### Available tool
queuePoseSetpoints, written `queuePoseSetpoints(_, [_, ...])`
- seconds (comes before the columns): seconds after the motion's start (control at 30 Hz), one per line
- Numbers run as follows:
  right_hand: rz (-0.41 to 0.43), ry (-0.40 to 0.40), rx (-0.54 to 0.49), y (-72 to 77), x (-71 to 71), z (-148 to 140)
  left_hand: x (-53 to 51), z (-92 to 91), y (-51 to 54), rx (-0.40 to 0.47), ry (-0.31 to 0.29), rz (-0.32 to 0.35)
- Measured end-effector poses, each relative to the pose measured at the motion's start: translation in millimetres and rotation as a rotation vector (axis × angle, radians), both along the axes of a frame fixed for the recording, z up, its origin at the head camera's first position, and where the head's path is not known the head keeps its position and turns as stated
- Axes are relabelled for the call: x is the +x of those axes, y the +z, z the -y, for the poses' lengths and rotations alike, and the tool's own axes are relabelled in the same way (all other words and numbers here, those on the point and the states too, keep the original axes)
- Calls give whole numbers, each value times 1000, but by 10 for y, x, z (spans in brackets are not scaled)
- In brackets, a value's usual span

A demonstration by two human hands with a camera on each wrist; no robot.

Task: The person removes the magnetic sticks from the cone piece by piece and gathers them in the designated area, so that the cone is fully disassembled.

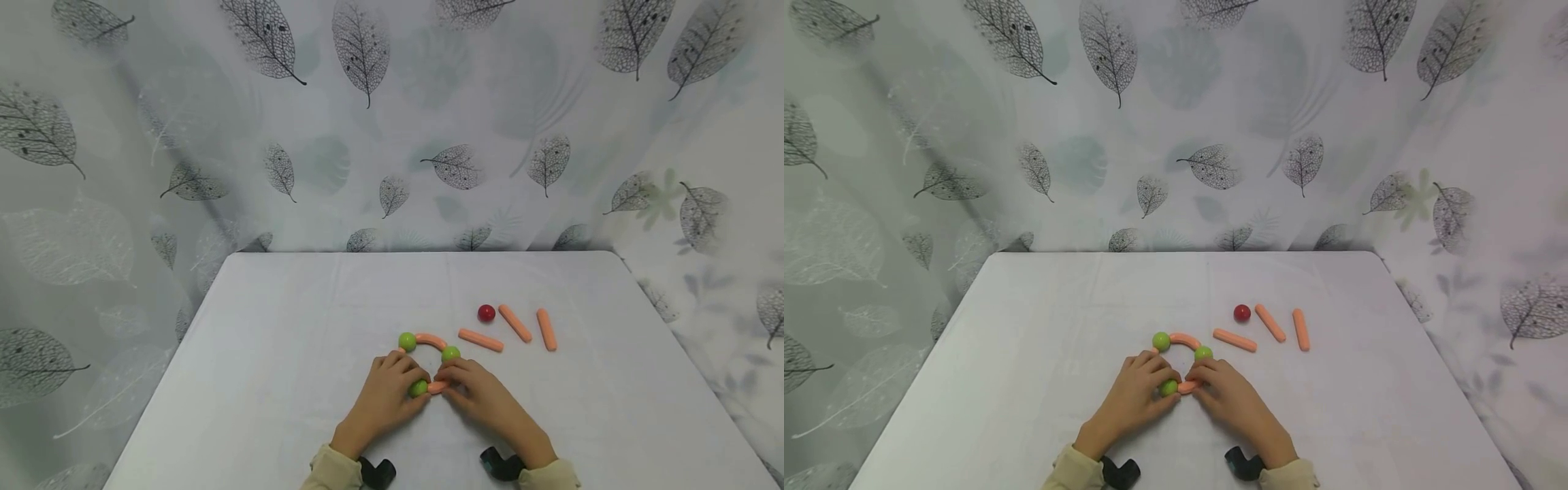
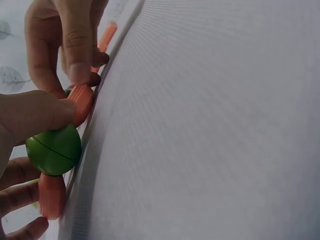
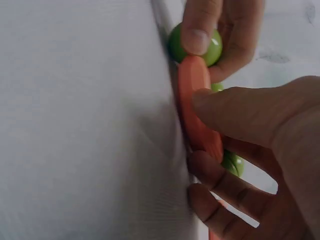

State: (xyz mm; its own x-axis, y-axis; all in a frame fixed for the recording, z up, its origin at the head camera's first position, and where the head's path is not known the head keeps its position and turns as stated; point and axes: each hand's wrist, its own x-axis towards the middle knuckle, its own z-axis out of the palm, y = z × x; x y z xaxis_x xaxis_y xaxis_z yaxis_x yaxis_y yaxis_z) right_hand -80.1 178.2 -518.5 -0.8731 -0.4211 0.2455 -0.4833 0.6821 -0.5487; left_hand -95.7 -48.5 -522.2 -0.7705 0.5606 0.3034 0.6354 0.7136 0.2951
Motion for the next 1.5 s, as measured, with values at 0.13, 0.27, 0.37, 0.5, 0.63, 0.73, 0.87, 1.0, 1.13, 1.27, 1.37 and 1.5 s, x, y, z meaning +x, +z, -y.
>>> queuePoseSetpoints(0.13, [-22,2,6,-20,14,34,2,5,-7,9,6,-12])
queuePoseSetpoints(0.27, [-19,-18,-1,-25,20,44,1,7,-9,15,9,1])
queuePoseSetpoints(0.37, [-3,-23,2,-28,18,43,4,10,-11,21,7,2])
queuePoseSetpoints(0.5, [15,-16,8,-25,14,35,4,17,-15,26,5,12])
queuePoseSetpoints(0.63, [8,1,5,-24,6,-8,-1,18,-1,27,4,46])
queuePoseSetpoints(0.73, [10,9,-1,-33,1,-54,-3,20,5,29,5,70])
queuePoseSetpoints(0.87, [14,16,19,-44,2,-89,-2,27,-6,26,10,85])
queuePoseSetpoints(1.0, [11,16,46,-42,3,-96,-2,28,-11,29,10,90])
queuePoseSetpoints(1.13, [24,18,51,-31,3,-94,-2,26,-11,35,10,94])
queuePoseSetpoints(1.27, [24,23,44,-26,2,-97,-3,27,-12,40,11,87])
queuePoseSetpoints(1.37, [13,25,36,-27,2,-100,-5,28,-14,39,15,67])
queuePoseSetpoints(1.5, [9,31,26,-30,2,-105,-4,29,-22,33,19,45])
